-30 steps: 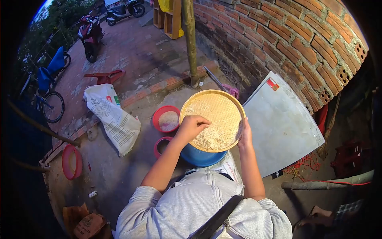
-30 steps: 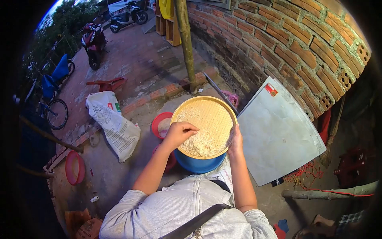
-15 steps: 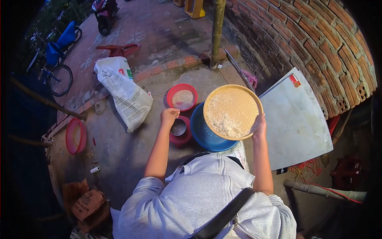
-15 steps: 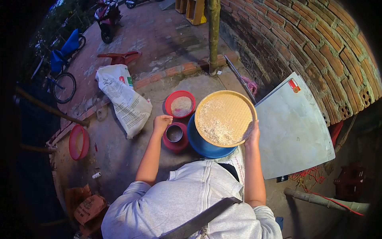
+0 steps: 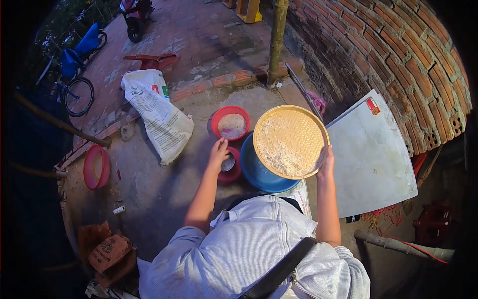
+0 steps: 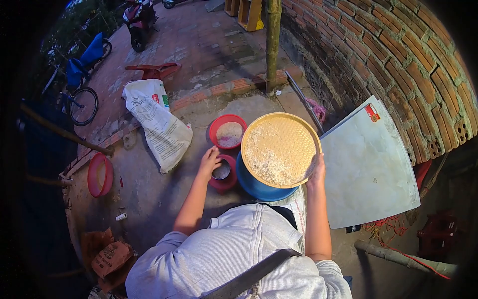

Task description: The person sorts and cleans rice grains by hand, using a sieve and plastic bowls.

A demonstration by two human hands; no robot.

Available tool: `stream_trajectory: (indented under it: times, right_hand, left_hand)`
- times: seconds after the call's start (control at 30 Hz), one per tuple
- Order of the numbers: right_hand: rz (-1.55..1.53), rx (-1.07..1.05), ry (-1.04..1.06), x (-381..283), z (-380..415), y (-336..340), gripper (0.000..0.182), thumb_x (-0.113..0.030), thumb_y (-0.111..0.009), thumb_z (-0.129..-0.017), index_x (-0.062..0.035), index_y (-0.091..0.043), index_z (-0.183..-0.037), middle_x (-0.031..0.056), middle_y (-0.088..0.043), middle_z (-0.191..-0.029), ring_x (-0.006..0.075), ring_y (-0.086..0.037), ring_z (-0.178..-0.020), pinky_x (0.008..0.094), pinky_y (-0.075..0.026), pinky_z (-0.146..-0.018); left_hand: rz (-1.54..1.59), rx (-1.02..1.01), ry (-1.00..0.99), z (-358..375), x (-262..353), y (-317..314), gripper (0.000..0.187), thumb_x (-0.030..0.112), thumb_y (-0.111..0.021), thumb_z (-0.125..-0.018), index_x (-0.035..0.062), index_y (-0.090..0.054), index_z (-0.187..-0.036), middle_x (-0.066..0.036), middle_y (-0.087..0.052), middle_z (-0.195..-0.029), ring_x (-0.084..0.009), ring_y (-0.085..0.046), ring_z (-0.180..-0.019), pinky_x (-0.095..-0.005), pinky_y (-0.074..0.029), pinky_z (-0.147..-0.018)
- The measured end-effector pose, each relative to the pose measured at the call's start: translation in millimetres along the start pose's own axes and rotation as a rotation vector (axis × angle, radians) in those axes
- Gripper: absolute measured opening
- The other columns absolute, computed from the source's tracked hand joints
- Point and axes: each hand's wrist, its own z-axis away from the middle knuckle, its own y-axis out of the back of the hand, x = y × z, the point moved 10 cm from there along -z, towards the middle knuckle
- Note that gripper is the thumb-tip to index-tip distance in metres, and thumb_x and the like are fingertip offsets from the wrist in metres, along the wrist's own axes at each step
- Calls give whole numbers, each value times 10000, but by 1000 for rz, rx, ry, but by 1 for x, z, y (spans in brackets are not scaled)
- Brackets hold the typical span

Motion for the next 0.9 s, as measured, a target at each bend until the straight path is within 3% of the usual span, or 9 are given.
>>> stream_trajectory:
  times: [0.07,0.13,0.33,0.47,0.53,0.6,0.67,0.73,0.9]
  right_hand:
    - [-3,0,-17,2,0,0,517,-425,-364,-955,-5,-463,-1240,139,-543,-1204,262,-528,-1090,359,-398,-944]
    - [54,-23,-21,1,6,-12,510,-429,-375,-952,-7,-489,-1215,133,-568,-1163,250,-549,-1050,344,-414,-919]
    - [32,-36,12,-24,19,-30,421,-371,-418,-953,-13,-523,-1148,99,-612,-1012,197,-597,-884,311,-485,-776]
    - [626,52,535,-79,33,-31,349,-250,-461,-947,-8,-485,-1197,90,-589,-1015,177,-567,-940,286,-445,-826]
    - [675,127,588,-109,75,-63,318,-187,-519,-911,-22,-498,-1183,110,-594,-1018,235,-557,-983,325,-426,-875]
    - [1381,142,1217,-135,125,-120,305,-144,-581,-851,-40,-544,-1136,142,-595,-1048,307,-523,-1042,381,-398,-919]
    - [1379,-8,1148,-132,123,-128,295,-138,-616,-811,-41,-589,-1089,129,-577,-1107,322,-509,-1053,404,-367,-946]
    - [1550,-442,905,-104,127,-157,271,-134,-625,-807,-56,-610,-1066,92,-591,-1098,275,-514,-1062,404,-335,-985]
    - [1469,-735,831,-77,146,-187,290,-149,-663,-769,-88,-641,-1052,74,-618,-1064,269,-527,-1020,390,-373,-936]
  left_hand:
    - [112,-69,38,35,33,-30,577,444,-523,-889,97,-399,-1333,-127,-515,-1253,-244,-538,-1095,-361,-448,-897]
    - [434,-494,97,67,61,-92,563,448,-516,-894,87,-412,-1313,-134,-534,-1230,-238,-558,-1071,-386,-475,-861]
    - [411,-331,-17,87,104,-126,438,303,-544,-892,34,-477,-1231,-105,-561,-1179,-215,-550,-1070,-349,-445,-892]
    - [475,-318,-54,96,119,-133,398,270,-543,-885,16,-506,-1189,-124,-589,-1116,-223,-587,-1000,-347,-473,-848]
    - [498,-312,-50,93,116,-136,386,260,-537,-885,7,-512,-1175,-133,-598,-1094,-226,-600,-973,-349,-483,-832]
    - [522,-292,-74,90,112,-134,384,257,-526,-889,4,-509,-1178,-132,-594,-1104,-230,-597,-981,-356,-484,-835]
    - [533,-288,-62,89,108,-135,383,257,-521,-891,4,-507,-1179,-133,-593,-1107,-232,-596,-983,-357,-484,-836]
    - [541,-290,-52,90,108,-138,383,257,-516,-894,3,-506,-1180,-133,-591,-1111,-235,-595,-984,-359,-484,-837]
    - [555,-310,-54,87,99,-149,370,249,-489,-910,5,-501,-1187,-136,-587,-1118,-238,-591,-992,-371,-480,-841]
